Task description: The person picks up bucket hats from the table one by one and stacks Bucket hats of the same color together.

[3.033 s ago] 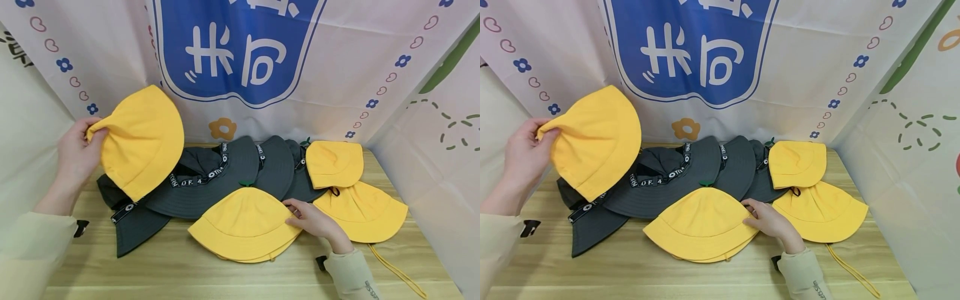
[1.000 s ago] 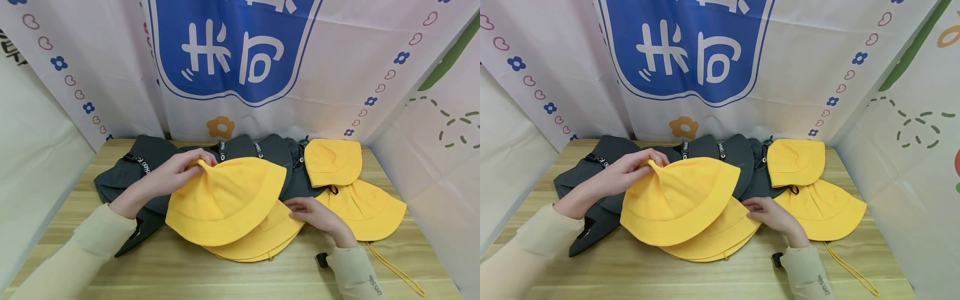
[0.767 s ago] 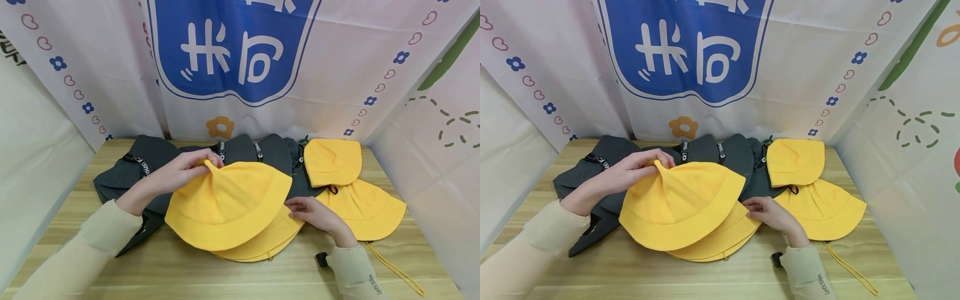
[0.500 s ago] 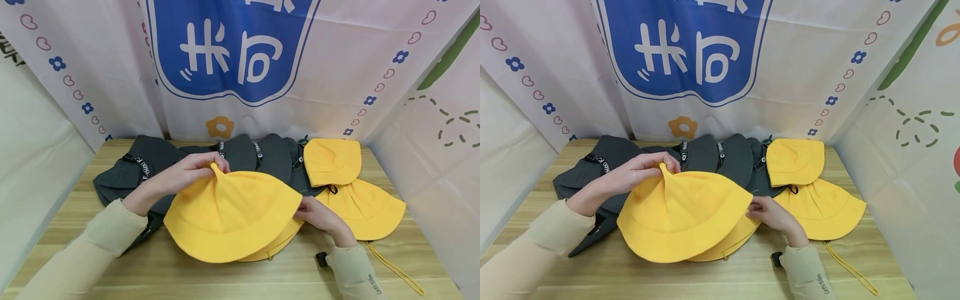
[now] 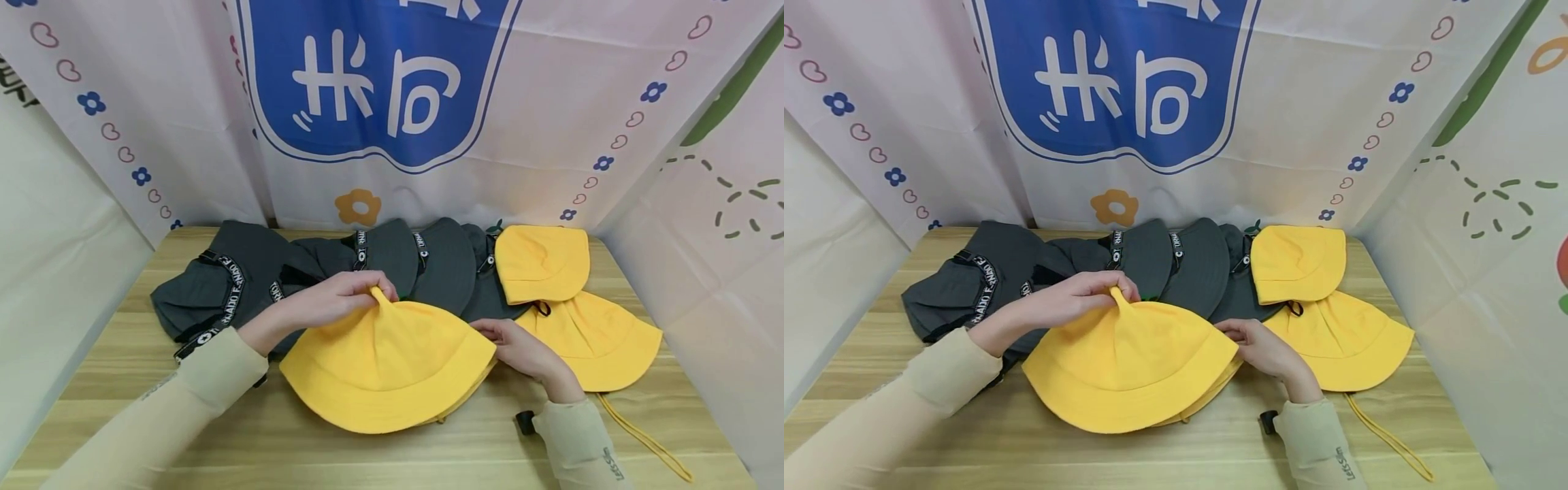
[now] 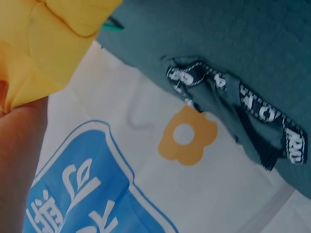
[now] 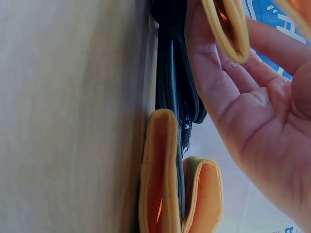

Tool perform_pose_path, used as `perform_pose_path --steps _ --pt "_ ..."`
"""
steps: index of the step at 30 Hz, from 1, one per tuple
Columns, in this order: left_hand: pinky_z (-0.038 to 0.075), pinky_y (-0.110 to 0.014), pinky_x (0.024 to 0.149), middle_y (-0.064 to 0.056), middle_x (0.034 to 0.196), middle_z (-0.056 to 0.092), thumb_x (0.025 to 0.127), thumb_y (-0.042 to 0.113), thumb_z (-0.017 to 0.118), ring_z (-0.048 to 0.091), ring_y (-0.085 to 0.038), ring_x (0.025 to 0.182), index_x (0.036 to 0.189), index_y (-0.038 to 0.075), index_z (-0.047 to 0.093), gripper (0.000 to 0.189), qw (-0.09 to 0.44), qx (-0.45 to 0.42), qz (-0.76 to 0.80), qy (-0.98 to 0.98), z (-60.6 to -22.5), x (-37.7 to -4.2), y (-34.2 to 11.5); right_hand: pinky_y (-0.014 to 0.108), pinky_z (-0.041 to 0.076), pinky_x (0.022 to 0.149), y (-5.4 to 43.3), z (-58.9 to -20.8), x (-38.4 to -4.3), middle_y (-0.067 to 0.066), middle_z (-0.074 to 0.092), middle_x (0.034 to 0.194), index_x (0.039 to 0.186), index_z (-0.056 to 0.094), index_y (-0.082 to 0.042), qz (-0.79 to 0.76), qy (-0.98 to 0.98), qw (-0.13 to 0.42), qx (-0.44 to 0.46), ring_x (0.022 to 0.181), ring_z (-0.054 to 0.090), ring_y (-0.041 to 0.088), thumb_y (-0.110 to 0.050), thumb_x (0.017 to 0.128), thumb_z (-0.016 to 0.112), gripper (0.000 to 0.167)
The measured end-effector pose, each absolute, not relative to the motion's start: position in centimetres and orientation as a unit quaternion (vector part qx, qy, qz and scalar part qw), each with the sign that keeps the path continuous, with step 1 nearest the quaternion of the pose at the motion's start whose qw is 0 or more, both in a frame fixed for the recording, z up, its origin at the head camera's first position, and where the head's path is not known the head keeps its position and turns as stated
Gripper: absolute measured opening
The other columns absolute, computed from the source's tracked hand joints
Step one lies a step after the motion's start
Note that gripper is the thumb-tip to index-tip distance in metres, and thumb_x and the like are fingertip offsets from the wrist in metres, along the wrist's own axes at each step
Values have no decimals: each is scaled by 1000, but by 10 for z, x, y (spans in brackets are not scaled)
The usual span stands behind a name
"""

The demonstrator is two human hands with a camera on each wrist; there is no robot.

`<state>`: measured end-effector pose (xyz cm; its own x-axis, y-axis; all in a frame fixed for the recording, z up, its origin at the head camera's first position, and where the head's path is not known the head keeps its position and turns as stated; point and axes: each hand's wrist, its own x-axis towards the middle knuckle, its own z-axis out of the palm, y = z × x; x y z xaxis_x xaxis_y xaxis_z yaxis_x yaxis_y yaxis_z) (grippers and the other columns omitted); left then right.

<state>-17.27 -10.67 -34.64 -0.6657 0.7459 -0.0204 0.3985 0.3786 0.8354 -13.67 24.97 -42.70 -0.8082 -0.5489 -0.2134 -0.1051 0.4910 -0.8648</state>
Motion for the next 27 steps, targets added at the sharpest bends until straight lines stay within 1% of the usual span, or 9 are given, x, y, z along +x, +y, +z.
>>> perform_pose_path --steps 3,6,8,12,15,18,23,26,27 --pt "43 -41 108 -5 132 63 103 7 43 54 -23 127 112 16 63 23 187 346 408 824 -356 -174 -103 21 54 87 251 -428 -137 23 64 131 139 52 5 -468 824 239 -212 107 65 3 -4 101 52 39" --pt "40 -47 112 -7 138 60 105 18 47 51 -26 134 111 17 63 17 165 326 377 851 -362 -173 -100 20 53 86 253 -429 -137 20 65 129 139 53 2 -463 823 241 -223 102 65 0 -4 103 47 37" --pt "42 -48 109 -7 133 62 105 29 50 54 -26 127 111 18 64 19 150 304 353 872 -366 -173 -97 22 54 81 253 -428 -137 18 66 123 139 54 0 -469 817 252 -220 94 64 3 -8 106 43 36" --pt "46 -43 99 -5 124 65 102 45 52 58 -22 110 123 17 60 36 139 249 293 913 -372 -170 -92 32 59 78 255 -426 -136 20 62 124 146 44 2 -525 773 308 -175 94 67 11 -13 109 34 41" --pt "48 -39 94 -6 122 64 102 45 54 58 -19 105 132 14 55 44 143 229 271 924 -376 -169 -89 43 61 81 257 -423 -134 27 57 135 152 34 3 -568 733 346 -143 107 69 19 -15 109 30 46" --pt "49 -37 93 -6 123 63 100 40 59 58 -19 104 134 15 54 42 138 236 274 922 -378 -170 -86 47 60 84 259 -420 -134 28 54 140 153 30 3 -585 713 362 -135 114 67 22 -15 108 31 49" --pt "48 -34 92 -4 124 63 99 32 64 57 -17 104 132 16 54 38 128 258 293 912 -383 -173 -82 47 60 86 261 -417 -133 17 59 120 153 28 5 -579 708 374 -153 111 67 21 -13 105 35 51" --pt "48 -33 91 -4 124 62 98 29 65 57 -16 103 132 16 54 38 128 272 299 906 -386 -174 -79 48 60 85 262 -417 -133 18 57 124 153 25 6 -570 711 377 -165 108 68 21 -17 107 40 54" --pt "48 -32 91 -4 124 62 98 29 65 57 -16 103 132 16 54 38 130 274 301 904 -386 -174 -77 48 60 84 262 -417 -133 21 56 130 154 24 6 -569 712 377 -168 108 69 21 -18 107 42 55"
